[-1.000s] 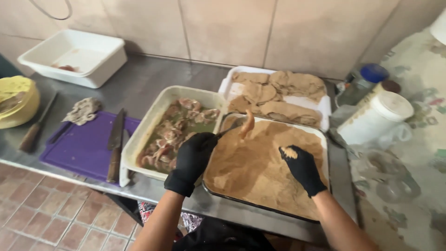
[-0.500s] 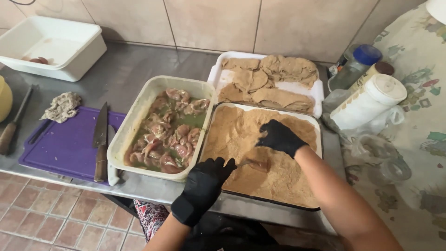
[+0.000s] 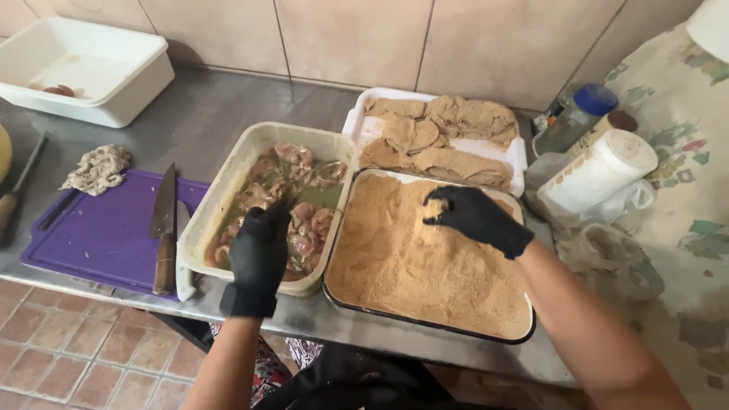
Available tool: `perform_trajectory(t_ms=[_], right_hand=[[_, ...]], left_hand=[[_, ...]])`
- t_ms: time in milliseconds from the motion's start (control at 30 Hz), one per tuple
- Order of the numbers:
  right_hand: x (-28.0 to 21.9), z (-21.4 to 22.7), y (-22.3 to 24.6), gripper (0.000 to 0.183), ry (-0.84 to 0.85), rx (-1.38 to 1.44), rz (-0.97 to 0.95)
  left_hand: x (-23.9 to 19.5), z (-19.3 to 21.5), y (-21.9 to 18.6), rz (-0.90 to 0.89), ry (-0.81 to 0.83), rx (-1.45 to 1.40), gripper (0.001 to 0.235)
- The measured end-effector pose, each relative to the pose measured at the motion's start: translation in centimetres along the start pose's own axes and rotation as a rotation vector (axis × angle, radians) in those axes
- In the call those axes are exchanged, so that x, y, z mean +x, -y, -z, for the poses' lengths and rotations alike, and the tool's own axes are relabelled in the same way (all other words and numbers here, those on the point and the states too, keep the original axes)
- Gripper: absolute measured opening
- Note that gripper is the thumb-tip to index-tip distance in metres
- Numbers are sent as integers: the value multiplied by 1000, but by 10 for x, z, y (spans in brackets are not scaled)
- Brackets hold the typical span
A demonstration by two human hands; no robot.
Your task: Breading marinated meat by coating each piece in breadcrumbs and placing them on a tray.
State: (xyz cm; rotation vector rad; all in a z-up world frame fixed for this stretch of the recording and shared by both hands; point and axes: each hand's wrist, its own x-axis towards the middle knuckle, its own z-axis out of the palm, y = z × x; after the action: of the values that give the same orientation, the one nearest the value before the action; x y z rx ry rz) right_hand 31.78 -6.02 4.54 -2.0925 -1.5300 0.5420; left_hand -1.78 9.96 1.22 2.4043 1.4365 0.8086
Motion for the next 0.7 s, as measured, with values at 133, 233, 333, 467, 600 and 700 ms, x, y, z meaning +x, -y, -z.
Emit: perform_trajectory(t_ms=[133, 233, 333, 467, 600, 700], right_hand=[[18, 21, 11, 49, -152, -23, 66], [20, 15, 13, 43, -245, -105, 130], [-6, -13, 24, 39, -215, -94, 210], [-22, -79, -41, 43, -49, -278, 573], [-54, -91, -49, 106, 56, -638, 156], [-60, -90, -53, 120, 102, -653, -117]], left_hand=[[26, -50, 42, 145, 102, -161, 33], [25, -52, 46, 231, 165, -180, 34], [19, -47, 42, 271, 181, -186, 33], [15, -39, 34, 271, 192, -166, 31], [9, -52, 39, 221, 162, -137, 33], [-1, -44, 18, 4, -6, 55, 31]])
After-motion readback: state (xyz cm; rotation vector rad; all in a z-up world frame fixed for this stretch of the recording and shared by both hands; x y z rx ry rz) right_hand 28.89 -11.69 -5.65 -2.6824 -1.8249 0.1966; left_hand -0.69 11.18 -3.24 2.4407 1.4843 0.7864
